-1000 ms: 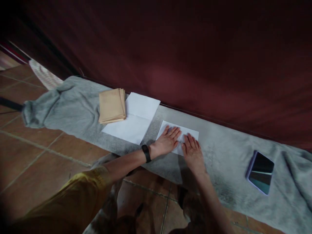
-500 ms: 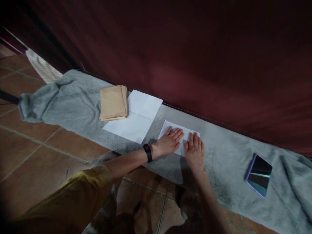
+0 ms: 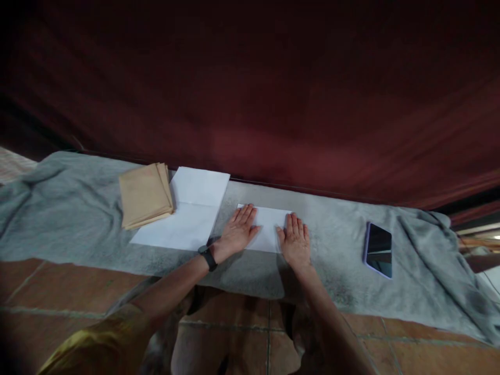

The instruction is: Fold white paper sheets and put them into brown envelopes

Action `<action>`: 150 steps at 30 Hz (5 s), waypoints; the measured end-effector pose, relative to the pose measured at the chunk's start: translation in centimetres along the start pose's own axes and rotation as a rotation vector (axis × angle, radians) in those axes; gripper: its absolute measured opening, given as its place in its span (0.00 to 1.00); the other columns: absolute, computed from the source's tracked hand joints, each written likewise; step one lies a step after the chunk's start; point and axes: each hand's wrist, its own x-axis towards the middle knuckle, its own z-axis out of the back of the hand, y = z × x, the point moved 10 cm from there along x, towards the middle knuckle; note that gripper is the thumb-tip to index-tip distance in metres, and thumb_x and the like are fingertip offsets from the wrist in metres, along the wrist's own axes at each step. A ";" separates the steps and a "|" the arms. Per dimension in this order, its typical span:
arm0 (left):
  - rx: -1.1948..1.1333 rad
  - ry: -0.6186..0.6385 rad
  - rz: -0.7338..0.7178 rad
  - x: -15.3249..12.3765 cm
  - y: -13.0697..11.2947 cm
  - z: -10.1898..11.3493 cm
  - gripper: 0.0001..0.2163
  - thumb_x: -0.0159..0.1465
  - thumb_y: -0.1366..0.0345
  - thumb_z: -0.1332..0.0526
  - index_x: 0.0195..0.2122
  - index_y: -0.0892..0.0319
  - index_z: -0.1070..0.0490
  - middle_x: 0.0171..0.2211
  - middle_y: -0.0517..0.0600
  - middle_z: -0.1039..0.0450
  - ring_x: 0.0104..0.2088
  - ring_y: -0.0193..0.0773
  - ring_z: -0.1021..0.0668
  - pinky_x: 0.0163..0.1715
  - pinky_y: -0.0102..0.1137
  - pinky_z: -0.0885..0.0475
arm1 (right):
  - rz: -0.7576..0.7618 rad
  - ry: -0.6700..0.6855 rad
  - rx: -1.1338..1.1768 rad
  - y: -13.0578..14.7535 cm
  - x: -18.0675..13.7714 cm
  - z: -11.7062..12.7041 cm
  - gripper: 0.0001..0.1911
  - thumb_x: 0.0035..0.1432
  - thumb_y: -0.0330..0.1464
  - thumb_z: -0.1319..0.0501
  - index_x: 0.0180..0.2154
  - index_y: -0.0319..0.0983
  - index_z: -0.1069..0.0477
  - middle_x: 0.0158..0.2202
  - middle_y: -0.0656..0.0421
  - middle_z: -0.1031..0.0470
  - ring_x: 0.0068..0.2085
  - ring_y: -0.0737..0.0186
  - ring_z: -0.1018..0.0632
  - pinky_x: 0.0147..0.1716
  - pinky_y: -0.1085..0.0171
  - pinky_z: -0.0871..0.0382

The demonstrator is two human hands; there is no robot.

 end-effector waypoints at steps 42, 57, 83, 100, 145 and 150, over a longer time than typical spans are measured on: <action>0.008 -0.008 -0.051 1.8 -2.9 -0.3 0.25 0.72 0.64 0.56 0.69 0.62 0.42 0.69 0.55 0.39 0.70 0.45 0.40 0.69 0.46 0.45 | 0.084 0.123 0.103 5.1 0.6 0.3 0.26 0.73 0.37 0.55 0.69 0.40 0.43 0.70 0.53 0.42 0.70 0.50 0.39 0.67 0.46 0.48; 0.028 0.009 -0.130 0.3 -4.1 -0.1 0.25 0.74 0.60 0.54 0.69 0.64 0.44 0.70 0.57 0.44 0.71 0.46 0.43 0.70 0.48 0.47 | 0.007 0.110 0.068 3.1 0.7 0.3 0.27 0.73 0.39 0.55 0.69 0.42 0.43 0.71 0.51 0.42 0.69 0.45 0.38 0.66 0.44 0.47; 0.034 -0.063 -0.297 -8.2 -9.2 1.6 0.28 0.72 0.51 0.47 0.60 0.72 0.32 0.63 0.67 0.33 0.66 0.52 0.32 0.66 0.44 0.39 | 0.191 0.234 0.192 7.0 1.7 -0.3 0.27 0.73 0.35 0.52 0.69 0.40 0.44 0.71 0.55 0.44 0.71 0.53 0.41 0.70 0.46 0.52; 0.167 -0.077 -0.376 -8.6 -10.1 2.5 0.27 0.72 0.51 0.47 0.57 0.73 0.28 0.59 0.66 0.28 0.60 0.51 0.26 0.62 0.42 0.36 | 0.082 0.141 0.061 4.9 4.4 -1.5 0.25 0.72 0.39 0.52 0.67 0.45 0.39 0.70 0.55 0.40 0.68 0.49 0.37 0.66 0.44 0.48; -0.083 0.004 -0.293 -6.5 -9.1 3.5 0.09 0.70 0.65 0.44 0.42 0.60 0.26 0.44 0.56 0.23 0.49 0.45 0.23 0.50 0.40 0.29 | 0.168 0.198 0.242 6.7 2.2 -1.2 0.25 0.72 0.36 0.56 0.66 0.40 0.38 0.69 0.51 0.38 0.69 0.53 0.39 0.68 0.45 0.50; -0.164 -0.043 -0.111 -4.4 -5.8 3.9 0.08 0.69 0.68 0.45 0.43 0.60 0.27 0.45 0.56 0.23 0.47 0.45 0.23 0.51 0.40 0.28 | 0.218 0.230 0.207 7.2 1.4 -0.5 0.26 0.73 0.36 0.54 0.67 0.38 0.40 0.70 0.51 0.41 0.70 0.53 0.41 0.69 0.47 0.50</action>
